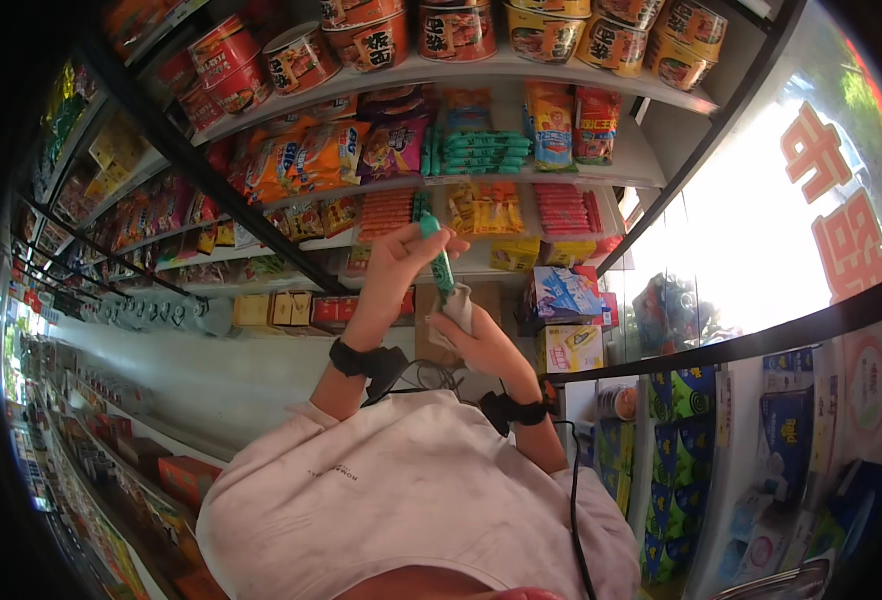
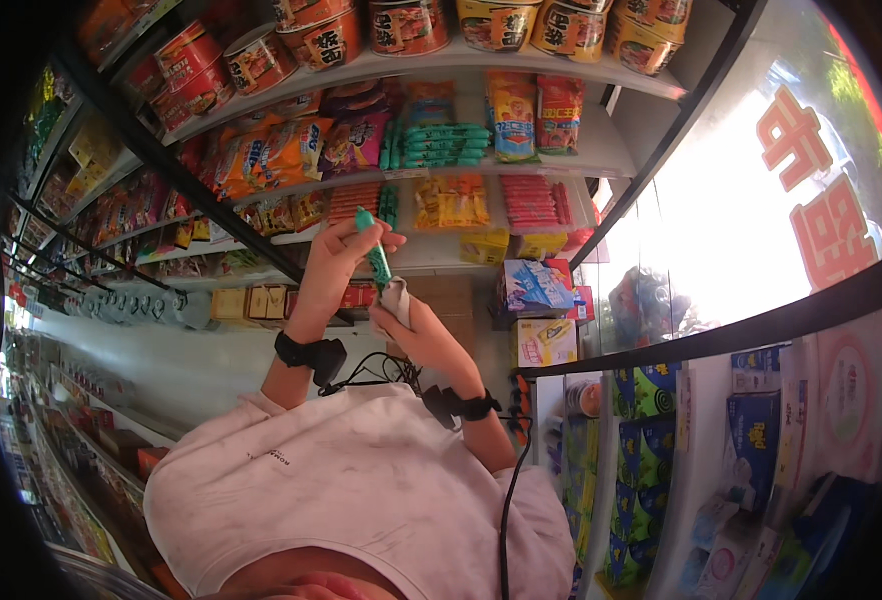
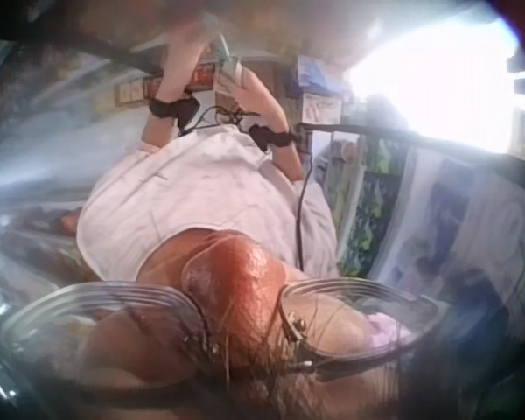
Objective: Organizing and cleaning snack items on supermarket shelves.
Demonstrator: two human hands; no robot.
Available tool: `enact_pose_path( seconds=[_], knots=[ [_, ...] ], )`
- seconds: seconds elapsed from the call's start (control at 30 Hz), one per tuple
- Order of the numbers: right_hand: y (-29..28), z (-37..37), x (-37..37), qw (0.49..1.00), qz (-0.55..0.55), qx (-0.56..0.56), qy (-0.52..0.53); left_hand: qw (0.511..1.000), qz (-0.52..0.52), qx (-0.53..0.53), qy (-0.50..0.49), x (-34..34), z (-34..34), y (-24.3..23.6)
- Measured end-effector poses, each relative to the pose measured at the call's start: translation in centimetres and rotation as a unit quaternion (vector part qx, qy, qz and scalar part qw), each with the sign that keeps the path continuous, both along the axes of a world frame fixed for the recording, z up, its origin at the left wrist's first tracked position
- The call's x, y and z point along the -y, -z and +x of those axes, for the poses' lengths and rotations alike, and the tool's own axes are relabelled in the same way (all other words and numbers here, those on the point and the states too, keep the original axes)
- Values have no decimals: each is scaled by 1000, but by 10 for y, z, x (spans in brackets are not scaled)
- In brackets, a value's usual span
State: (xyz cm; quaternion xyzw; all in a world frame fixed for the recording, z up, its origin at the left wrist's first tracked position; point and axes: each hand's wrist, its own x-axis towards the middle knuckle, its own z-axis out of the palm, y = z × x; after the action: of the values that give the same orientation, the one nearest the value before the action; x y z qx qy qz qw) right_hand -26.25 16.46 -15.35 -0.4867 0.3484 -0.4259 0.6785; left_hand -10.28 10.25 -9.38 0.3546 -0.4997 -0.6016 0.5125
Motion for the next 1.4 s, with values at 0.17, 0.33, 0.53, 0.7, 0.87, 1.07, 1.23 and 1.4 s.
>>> enact_pose_path(
  seconds=[0.17,0.33,0.53,0.7,0.87,1.07,1.23,1.4],
  knots=[
    [10,15,13,974,-151,-105,132,920,-188,337,-64,-5,-1,-1],
    [6,23,29,977,-111,-33,180,971,-132,188,60,4,2,26],
    [-3,46,40,936,-34,226,267,966,-38,138,214,-4,39,26],
    [-35,76,38,928,-99,23,359,969,40,89,228,4,65,28],
    [-42,83,56,910,-41,173,374,960,95,66,254,14,89,40],
    [-50,84,60,893,-49,205,398,962,-68,54,260,19,95,57],
    [-41,88,61,912,-8,157,379,962,53,85,255,20,86,49],
    [-48,67,72,896,-51,211,387,952,81,87,283,27,81,55]
  ],
)
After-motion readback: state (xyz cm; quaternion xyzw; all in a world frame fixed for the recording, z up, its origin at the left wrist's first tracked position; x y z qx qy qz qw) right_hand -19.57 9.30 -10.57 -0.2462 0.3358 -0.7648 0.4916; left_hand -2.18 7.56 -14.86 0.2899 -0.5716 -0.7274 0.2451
